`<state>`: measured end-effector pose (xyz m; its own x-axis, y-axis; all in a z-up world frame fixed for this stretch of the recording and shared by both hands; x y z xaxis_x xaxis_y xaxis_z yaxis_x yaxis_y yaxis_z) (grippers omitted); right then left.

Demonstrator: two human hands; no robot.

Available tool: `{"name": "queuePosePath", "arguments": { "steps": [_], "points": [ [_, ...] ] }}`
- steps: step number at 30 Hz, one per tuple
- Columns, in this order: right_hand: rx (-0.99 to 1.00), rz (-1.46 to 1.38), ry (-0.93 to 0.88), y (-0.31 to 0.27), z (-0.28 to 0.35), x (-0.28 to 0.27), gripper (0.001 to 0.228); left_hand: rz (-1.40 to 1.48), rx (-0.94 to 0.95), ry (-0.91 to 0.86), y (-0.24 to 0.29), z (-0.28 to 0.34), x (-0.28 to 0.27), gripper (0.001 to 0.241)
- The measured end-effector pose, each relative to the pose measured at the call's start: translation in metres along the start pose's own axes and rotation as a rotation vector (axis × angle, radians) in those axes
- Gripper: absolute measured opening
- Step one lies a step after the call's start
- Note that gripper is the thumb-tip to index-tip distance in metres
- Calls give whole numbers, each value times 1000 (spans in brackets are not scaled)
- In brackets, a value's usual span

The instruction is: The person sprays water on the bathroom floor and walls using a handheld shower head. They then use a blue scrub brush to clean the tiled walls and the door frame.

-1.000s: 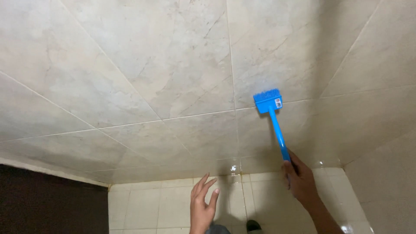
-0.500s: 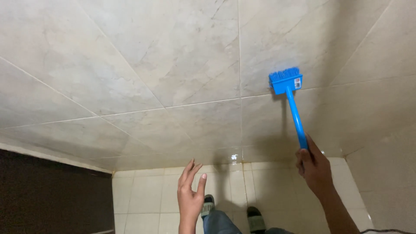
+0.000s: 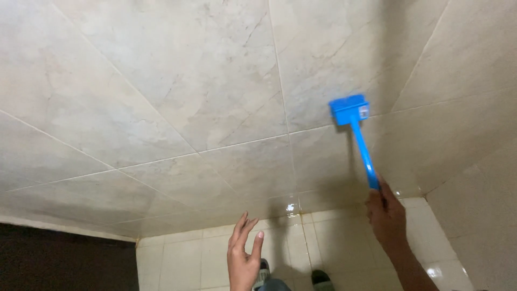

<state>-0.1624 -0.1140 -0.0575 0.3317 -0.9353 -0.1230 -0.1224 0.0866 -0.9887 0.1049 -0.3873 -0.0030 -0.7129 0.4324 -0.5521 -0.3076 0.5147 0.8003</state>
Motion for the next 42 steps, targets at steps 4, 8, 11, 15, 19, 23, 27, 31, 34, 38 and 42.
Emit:
{"name": "queuePosePath", "arguments": {
  "steps": [4, 8, 11, 15, 19, 23, 27, 31, 34, 38, 42],
  "points": [
    [16, -248, 208, -9, 0, -30, 42, 52, -19, 10, -17, 6, 3, 36],
    [75, -201, 324, -8, -1, -33, 33, 4, -176, -40, -9, 3, 0, 39],
    [155, -327, 300, 14, 2, -12, 42, 117, -117, -34, -6, 2, 0, 39],
    [129, -337, 137, 35, 6, 22, 49, 26, 51, 4, -13, 3, 7, 34],
    [-69, -209, -12, 27, 2, 32, 49, 30, 83, -9, -21, 2, 15, 35],
    [202, -221, 254, 15, -4, -20, 48, 82, 58, 0, -42, 1, 17, 35],
    [177, -284, 395, -3, -10, -57, 49, 14, 6, -13, -55, 3, 18, 35],
    [138, -237, 397, -7, -7, -50, 49, 12, 25, -16, -58, 3, 23, 36],
    [235, -261, 348, 18, 0, -29, 49, 18, 57, 1, -53, 2, 25, 37],
    [190, -176, 180, 29, 1, -8, 50, 37, 64, -13, -38, -1, 22, 37],
    [178, -140, 219, 26, -12, -32, 49, 26, 44, -1, -54, -1, 23, 37]
  ]
}}
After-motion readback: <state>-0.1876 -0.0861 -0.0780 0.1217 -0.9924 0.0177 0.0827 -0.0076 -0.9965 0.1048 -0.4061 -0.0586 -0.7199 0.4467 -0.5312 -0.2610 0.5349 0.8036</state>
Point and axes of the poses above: each hand's wrist, its own z-axis away from the middle knuckle, its own x-axis out of the palm, y = z × x, the point moved 9 cm from there along -z, towards the middle knuckle, and after that the axes turned 2 degrees about -z, right-handed, at the moved point
